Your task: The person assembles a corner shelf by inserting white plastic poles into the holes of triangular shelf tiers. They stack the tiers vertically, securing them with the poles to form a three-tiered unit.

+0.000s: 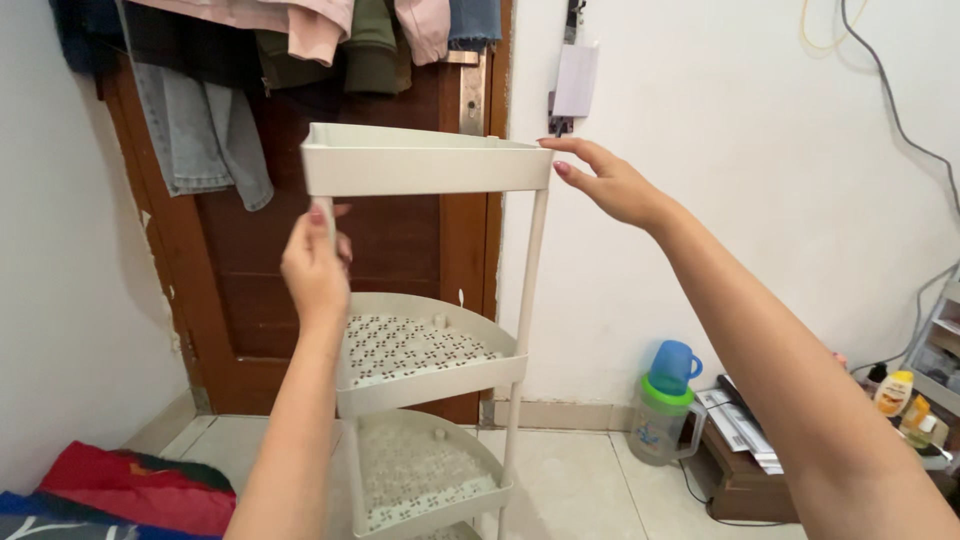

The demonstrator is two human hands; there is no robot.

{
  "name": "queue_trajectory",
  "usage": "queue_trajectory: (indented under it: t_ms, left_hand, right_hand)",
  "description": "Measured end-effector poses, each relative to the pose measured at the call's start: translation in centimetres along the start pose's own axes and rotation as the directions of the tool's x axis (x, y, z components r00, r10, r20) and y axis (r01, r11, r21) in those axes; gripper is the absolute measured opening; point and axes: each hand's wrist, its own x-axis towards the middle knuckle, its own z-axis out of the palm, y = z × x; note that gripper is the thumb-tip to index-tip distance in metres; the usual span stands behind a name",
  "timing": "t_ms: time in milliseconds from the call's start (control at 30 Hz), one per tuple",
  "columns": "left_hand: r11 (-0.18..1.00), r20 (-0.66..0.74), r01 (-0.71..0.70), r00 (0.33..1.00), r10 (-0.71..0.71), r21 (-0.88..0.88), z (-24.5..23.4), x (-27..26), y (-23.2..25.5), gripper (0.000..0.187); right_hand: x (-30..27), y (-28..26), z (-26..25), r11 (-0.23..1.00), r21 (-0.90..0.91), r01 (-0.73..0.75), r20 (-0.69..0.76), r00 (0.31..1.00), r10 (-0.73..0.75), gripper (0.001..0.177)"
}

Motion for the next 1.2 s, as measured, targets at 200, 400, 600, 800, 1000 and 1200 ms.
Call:
queue_trajectory:
  t_ms: [200, 400, 600, 800, 1000, 1200]
  left_hand:
    - [0.786, -0.214, -0.5, 0.776, 0.593, 0.362, 3.1, -6.4, 3.3, 0.045]
    - [0.987, 0.307, -0.059, 0.952, 0.011, 0.148, 10.8, -10.4, 7.3, 0.059]
    - [0.959, 0.326, -0.187, 0.939, 0.111, 0.212, 13.5, -10.6, 6.2, 0.028]
    - [0.949, 0.29, -0.235, 0.942, 0.169, 0.209, 14.2, -10.5, 4.9, 0.026]
    - [0.957, 0.307, -0.21, 0.941, 0.143, 0.2, 14.4, -10.8, 5.4, 0.03]
    - [0.951, 0.377, -0.236, 0.914, 0.148, 0.199, 12.7, -10.9, 6.1, 0.03]
  right_hand:
    - [0.9, -4.1, 0.5, 1.0, -0.004, 0.017, 0.001, 1.0, -0.017, 0.038]
    - [2.4, -6.2, 1.4, 0.968, -0.251, -0.029, 0.011, 0.999, 0.033, 0.041]
    - [2.0, -5.9, 0.9, 0.984, -0.176, 0.013, 0.026, 1.0, -0.008, 0.042]
    - [2.0, -4.8, 1.7, 0.975, -0.22, 0.003, 0.037, 0.999, 0.006, 0.038]
    - [1.2, -4.8, 2.4, 0.979, -0.188, 0.077, -0.063, 0.994, -0.09, 0.037]
    - [-0.1, -7.7, 2.7, 0.938, -0.343, -0.051, -0.121, 0.993, 0.01, 0.035]
